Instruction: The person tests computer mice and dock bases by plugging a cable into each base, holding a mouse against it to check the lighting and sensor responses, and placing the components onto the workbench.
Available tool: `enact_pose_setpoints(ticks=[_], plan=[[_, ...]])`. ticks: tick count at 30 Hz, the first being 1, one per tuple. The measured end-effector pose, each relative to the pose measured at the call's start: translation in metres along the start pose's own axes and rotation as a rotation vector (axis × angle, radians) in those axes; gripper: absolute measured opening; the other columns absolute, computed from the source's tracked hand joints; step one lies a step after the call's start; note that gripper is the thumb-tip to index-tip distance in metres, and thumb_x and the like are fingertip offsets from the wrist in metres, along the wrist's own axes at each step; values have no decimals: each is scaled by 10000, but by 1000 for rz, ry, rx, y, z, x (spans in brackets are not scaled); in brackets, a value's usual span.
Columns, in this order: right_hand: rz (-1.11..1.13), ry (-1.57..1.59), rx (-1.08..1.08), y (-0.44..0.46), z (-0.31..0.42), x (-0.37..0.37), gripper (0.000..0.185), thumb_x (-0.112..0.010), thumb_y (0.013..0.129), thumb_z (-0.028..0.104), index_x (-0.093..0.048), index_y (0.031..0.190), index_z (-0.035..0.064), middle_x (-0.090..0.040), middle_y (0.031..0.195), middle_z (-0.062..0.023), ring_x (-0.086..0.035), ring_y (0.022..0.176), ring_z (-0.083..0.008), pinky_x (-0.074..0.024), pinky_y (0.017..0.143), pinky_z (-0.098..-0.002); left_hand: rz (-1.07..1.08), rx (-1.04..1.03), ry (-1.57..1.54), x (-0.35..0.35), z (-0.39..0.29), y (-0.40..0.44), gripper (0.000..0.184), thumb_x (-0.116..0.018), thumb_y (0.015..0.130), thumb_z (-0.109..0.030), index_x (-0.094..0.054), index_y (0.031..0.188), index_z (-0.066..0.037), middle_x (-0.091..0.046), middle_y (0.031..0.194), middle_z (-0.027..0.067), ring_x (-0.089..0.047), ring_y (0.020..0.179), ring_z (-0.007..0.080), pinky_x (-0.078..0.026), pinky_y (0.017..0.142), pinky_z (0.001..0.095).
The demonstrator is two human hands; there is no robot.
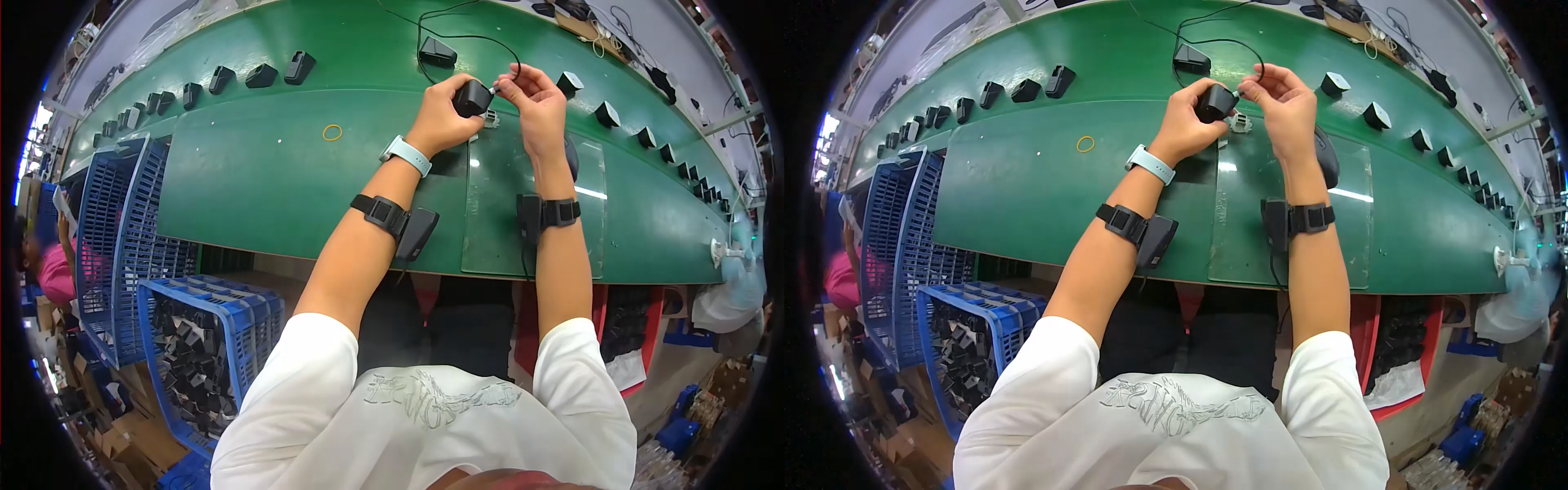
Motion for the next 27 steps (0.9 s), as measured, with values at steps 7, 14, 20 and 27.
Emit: enact_pose_setpoints(ticks=[7, 14, 20, 27], plan=[[24, -80, 151, -12, 10, -7, 240, -719, 871, -84, -638, 1092, -35, -727, 1006, -115, -711, 923, -178, -592, 871, -317, 39, -59, 80, -4, -16, -3, 385, -670, 624, -89, -656, 999, -6, -665, 800, 111, -637, 707, 191, -534, 693, 300], [28, -269, 199, -19, 17, -14, 259, -708, 867, -91, -635, 1107, -27, -731, 979, -104, -712, 924, -154, -581, 858, -280, -10, -72, 203, -4, -26, -7, 406, -674, 618, -85, -639, 1013, 2, -628, 799, 63, -562, 707, 138, -489, 671, 280], [-4, -345, 160, -23, 24, -16, 355, -699, 862, -89, -612, 1190, 12, -742, 975, -103, -712, 921, -143, -570, 850, -265, -72, -63, 245, -5, -28, -9, 373, -682, 611, -92, -653, 967, 14, -621, 729, 85, -551, 633, 155, -484, 615, 284], [44, -401, 122, -20, 37, -4, 488, -739, 852, 21, -558, 1305, 23, -731, 1071, -130, -700, 1026, -205, -544, 938, -327, -115, -76, 177, -5, -19, -3, 304, -734, 668, -108, -637, 928, 16, -698, 774, 141, -688, 623, 268, -533, 582, 337]])
Point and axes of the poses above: each hand's wrist, its own y-axis towards the middle knuckle, its own x-axis out of the back of the hand, z = x × y, the point moved 9 cm from there along y, towards the middle knuckle
